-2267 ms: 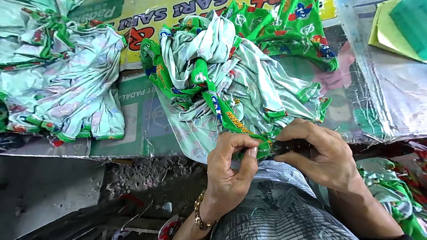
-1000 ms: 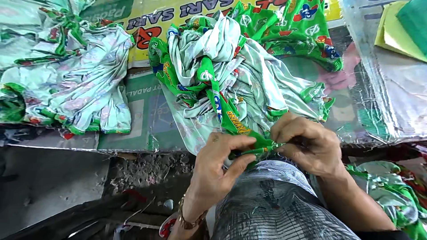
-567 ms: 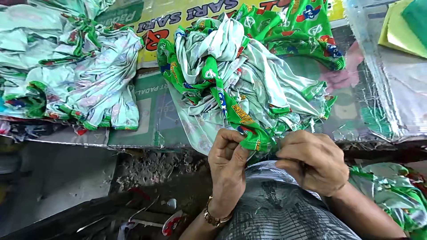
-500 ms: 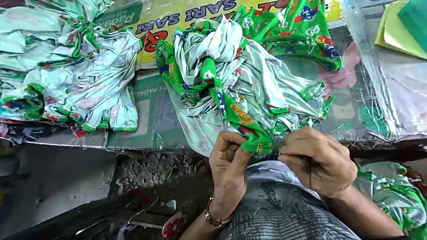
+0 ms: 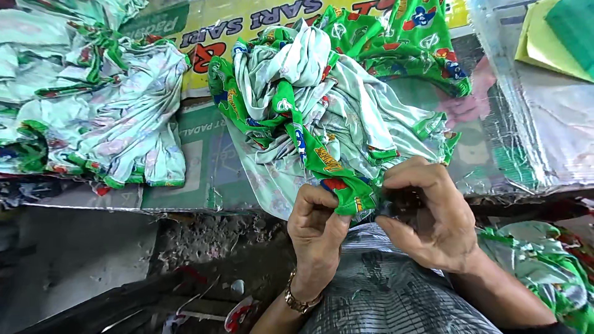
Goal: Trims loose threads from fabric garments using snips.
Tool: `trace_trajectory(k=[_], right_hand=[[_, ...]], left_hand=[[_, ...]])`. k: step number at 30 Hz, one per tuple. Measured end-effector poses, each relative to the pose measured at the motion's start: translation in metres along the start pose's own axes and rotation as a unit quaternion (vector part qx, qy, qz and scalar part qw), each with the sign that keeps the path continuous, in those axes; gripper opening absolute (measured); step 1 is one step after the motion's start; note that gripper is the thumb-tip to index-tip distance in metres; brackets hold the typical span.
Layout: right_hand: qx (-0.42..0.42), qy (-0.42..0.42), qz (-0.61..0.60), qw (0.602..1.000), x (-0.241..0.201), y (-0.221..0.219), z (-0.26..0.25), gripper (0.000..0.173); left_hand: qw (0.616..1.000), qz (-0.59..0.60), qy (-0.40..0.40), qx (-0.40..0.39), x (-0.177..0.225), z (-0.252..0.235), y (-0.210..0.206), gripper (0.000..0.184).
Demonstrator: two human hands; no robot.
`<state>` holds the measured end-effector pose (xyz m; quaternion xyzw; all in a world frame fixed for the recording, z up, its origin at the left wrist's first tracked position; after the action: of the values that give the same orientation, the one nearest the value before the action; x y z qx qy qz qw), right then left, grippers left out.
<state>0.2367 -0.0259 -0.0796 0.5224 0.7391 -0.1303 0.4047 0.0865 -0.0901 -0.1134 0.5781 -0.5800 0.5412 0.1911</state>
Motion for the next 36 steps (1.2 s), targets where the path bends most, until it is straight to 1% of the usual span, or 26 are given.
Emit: trace_trajectory(k=[1, 3, 5, 7, 10, 12, 13, 14, 15, 16, 17, 18, 19, 21, 22, 23, 25, 27, 28, 30, 32, 33, 34, 35, 36], right_hand=[[0.006, -0.001, -0.022, 1.0, 0.0, 0.0, -0.001, 0.034], [0.013, -0.011, -0.046, 0.999, 0.0, -0.001, -0.004, 0.029], [0.015, -0.014, -0.046, 0.999, 0.001, -0.002, -0.008, 0.02], [0.008, -0.004, -0.03, 0.999, 0.0, -0.004, -0.009, 0.018], [0.021, 0.008, -0.029, 0.999, -0.003, -0.002, -0.006, 0.019], [0.028, 0.011, -0.015, 0.999, -0.005, 0.002, -0.002, 0.017], [0.022, -0.001, -0.008, 1.0, -0.005, 0.002, -0.001, 0.022], [0.006, -0.023, -0.003, 1.0, -0.002, 0.001, 0.0, 0.027], [-0.017, -0.051, -0.014, 0.998, 0.002, -0.003, 0.001, 0.031], [-0.037, -0.081, -0.047, 0.995, 0.008, -0.007, 0.002, 0.031], [-0.05, -0.109, -0.105, 0.987, 0.015, -0.011, 0.003, 0.027], [-0.052, -0.137, -0.178, 0.973, 0.022, -0.014, 0.005, 0.023], [-0.052, -0.166, -0.25, 0.953, 0.029, -0.018, 0.007, 0.022], [-0.059, -0.215, -0.381, 0.897, 0.041, -0.026, 0.013, 0.022], [-0.072, -0.233, -0.426, 0.871, 0.045, -0.03, 0.015, 0.023], [-0.089, -0.243, -0.455, 0.852, 0.046, -0.033, 0.017, 0.023], [-0.109, -0.247, -0.475, 0.838, 0.044, -0.034, 0.018, 0.023], [-0.108, -0.245, -0.468, 0.843, 0.044, -0.03, 0.019, 0.022], [-0.102, -0.24, -0.454, 0.852, 0.044, -0.027, 0.02, 0.021], [-0.091, -0.216, -0.399, 0.887, 0.043, -0.02, 0.018, 0.022], [-0.084, -0.177, -0.311, 0.93, 0.037, -0.013, 0.016, 0.023], [-0.082, -0.155, -0.264, 0.948, 0.032, -0.01, 0.014, 0.022], [-0.082, -0.136, -0.223, 0.962, 0.028, -0.008, 0.013, 0.021], [-0.084, -0.118, -0.182, 0.973, 0.024, -0.006, 0.012, 0.02], [-0.089, -0.102, -0.143, 0.98, 0.02, -0.006, 0.013, 0.02]], left_hand=[[1.0, 0.005, 0.002, -0.002, -0.001, 0.0, 0.0, 0.016], [1.0, 0.011, 0.002, -0.005, -0.001, 0.002, -0.002, 0.017], [1.0, 0.009, 0.001, -0.019, -0.001, 0.002, -0.005, 0.021], [1.0, -0.001, 0.005, -0.027, 0.0, 0.001, -0.007, 0.026], [0.999, -0.021, 0.0, 0.032, 0.005, -0.002, -0.004, 0.022], [0.995, -0.087, -0.039, 0.042, 0.012, -0.001, -0.005, 0.021], [0.986, -0.148, -0.072, 0.036, 0.018, 0.001, -0.007, 0.021], [0.967, -0.225, -0.113, 0.025, 0.023, 0.004, -0.009, 0.02], [0.94, -0.302, -0.159, 0.008, 0.028, 0.007, -0.013, 0.017], [0.908, -0.368, -0.203, -0.013, 0.03, 0.01, -0.017, 0.012], [0.881, -0.409, -0.237, -0.029, 0.031, 0.013, -0.021, 0.007], [0.869, -0.425, -0.252, -0.038, 0.031, 0.013, -0.023, 0.005], [0.873, -0.42, -0.246, -0.041, 0.03, 0.012, -0.023, 0.005], [0.913, -0.359, -0.189, -0.036, 0.025, 0.007, -0.021, 0.008], [0.935, -0.318, -0.157, -0.033, 0.022, 0.005, -0.019, 0.009], [0.95, -0.284, -0.127, -0.03, 0.018, 0.003, -0.016, 0.012], [0.969, -0.231, -0.081, -0.018, 0.012, 0.002, -0.011, 0.017], [0.978, -0.198, -0.057, -0.01, 0.007, 0.003, -0.008, 0.019], [0.981, -0.186, -0.05, -0.006, 0.006, 0.003, -0.007, 0.019], [0.982, -0.184, -0.046, 0.004, 0.004, 0.004, -0.005, 0.022], [0.97, -0.231, -0.069, 0.009, 0.004, 0.006, -0.006, 0.028], [0.952, -0.292, -0.095, 0.009, 0.006, 0.008, -0.007, 0.033], [0.922, -0.365, -0.127, 0.001, 0.009, 0.01, -0.01, 0.036], [0.884, -0.438, -0.162, -0.012, 0.013, 0.013, -0.014, 0.037], [0.842, -0.502, -0.193, -0.025, 0.018, 0.016, -0.018, 0.032]])
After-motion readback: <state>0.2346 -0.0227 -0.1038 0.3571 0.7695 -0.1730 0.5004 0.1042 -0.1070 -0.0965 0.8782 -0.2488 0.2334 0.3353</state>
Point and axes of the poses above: each hand's wrist, its own z-axis away from the middle knuckle, its own y-axis out of the back of the hand, x = y × z, the point moved 9 cm from there along -z, towards the middle knuckle, and after that the axes turned 5 degrees about -z, right-handed, at the moved point
